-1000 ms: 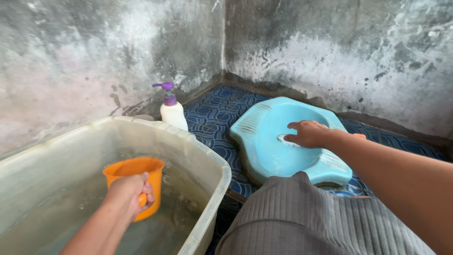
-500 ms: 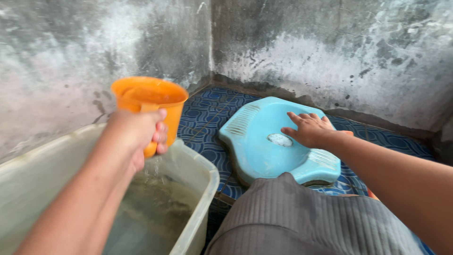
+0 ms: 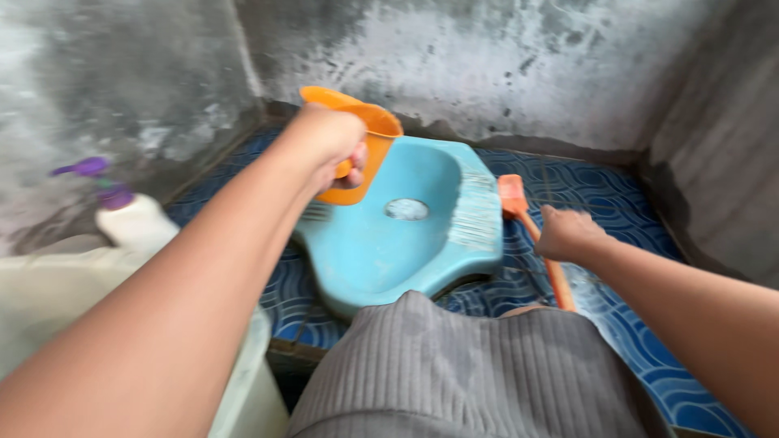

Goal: The person scrubs a light blue squat toilet using an orange brush and rinses it with water from an orange scoop.

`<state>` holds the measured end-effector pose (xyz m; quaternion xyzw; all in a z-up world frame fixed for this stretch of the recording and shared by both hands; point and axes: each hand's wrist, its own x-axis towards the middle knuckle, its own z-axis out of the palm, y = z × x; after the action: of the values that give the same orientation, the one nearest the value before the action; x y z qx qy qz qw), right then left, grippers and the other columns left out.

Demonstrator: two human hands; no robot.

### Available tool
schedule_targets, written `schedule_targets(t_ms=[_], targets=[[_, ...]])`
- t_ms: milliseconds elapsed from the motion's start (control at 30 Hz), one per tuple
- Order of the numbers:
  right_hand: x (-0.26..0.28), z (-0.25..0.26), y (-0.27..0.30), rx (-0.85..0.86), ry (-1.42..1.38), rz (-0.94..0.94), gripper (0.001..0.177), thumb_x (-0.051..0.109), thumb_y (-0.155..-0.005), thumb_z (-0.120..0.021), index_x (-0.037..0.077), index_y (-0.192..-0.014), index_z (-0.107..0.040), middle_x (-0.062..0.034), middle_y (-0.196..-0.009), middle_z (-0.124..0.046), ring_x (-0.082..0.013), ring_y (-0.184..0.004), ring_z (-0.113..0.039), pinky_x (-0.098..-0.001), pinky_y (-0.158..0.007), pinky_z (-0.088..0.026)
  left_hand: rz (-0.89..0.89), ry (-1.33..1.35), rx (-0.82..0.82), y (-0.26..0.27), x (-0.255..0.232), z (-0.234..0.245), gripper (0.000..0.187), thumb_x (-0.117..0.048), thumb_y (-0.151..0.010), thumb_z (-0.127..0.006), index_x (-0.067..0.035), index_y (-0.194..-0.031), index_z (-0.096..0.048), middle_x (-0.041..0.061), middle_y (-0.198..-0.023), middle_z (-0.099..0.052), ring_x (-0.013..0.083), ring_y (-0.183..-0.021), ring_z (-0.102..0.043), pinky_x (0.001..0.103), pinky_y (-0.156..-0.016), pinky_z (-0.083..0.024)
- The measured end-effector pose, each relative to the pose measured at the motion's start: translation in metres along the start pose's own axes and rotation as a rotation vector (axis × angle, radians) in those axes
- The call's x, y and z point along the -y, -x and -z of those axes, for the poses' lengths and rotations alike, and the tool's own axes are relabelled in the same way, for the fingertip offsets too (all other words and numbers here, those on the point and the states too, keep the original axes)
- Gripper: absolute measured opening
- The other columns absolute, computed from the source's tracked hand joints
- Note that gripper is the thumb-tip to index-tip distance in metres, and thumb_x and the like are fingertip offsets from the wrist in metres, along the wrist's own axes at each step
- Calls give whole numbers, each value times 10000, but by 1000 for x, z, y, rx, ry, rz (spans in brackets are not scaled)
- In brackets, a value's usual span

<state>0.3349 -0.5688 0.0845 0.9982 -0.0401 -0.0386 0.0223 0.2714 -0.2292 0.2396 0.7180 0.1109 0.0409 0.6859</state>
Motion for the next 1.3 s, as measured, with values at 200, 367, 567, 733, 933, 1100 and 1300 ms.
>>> schedule_targets(t_ms=[200,367,567,733,933,1100,1300], targets=[[-31,-30,-6,119,-168,-82,674,262,-809,-823,97,-1404,-553,-173,-1292,-681,-337,-1222,-662,-469,-1004,-566,43,-183,78,-59,6,-107,153,63,-884,-394,-58,-904,-486,70,-599,-466,146,-465,-428,321,-410,-372],[-36,-30,-3,123,-282,-103,752,213,-796,-802,156,-1472,-478,-151,-1274,-671,-312,-1197,-665,-460,-987,-560,30,-420,33,-95,9,-177,112,-67,-960,-531,-42,-851,-543,51,-590,-552,128,-454,-468,318,-419,-414],[-33,-30,-1,-49,-536,-199,416,278,-952,-687,99,-1327,-663,-166,-1170,-721,-291,-1057,-726,-424,-950,-561,-25,-615,53,-119,12,-201,129,-81,-974,-525,-60,-849,-541,32,-586,-538,137,-452,-475,333,-424,-409],[-44,9,-9,-215,-506,-272,410,329,-892,-782,226,-1280,-696,-88,-1097,-729,-246,-1003,-696,-424,-869,-547,-120,-799,73,-122,13,-185,107,-41,-946,-568,-26,-841,-567,75,-608,-571,178,-472,-510,360,-434,-445],[-28,24,-3,-277,-524,-319,224,287,-929,-747,262,-1145,-801,-50,-994,-740,-231,-957,-682,-405,-828,-545,-227,-1014,82,-111,10,-161,96,-28,-905,-612,19,-827,-642,131,-675,-651,233,-530,-613,389,-478,-508],[-22,50,11,-168,-761,-399,227,215,-977,-690,205,-1191,-764,-61,-870,-707,-179,-680,-644,-365,-599,-541,-303,-1117,117,-93,17,-153,94,-35,-879,-623,31,-836,-674,158,-709,-688,263,-566,-671,411,-515,-559],[-22,58,20,-129,-933,-411,230,154,-976,-693,119,-1192,-763,-56,-775,-618,-139,-572,-500,-329,-492,-446,-472,-1348,173,-55,23,-146,237,-25,-808,-704,10,-1040,-733,230,-1036,-722,345,-972,-728,439,-806,-584]])
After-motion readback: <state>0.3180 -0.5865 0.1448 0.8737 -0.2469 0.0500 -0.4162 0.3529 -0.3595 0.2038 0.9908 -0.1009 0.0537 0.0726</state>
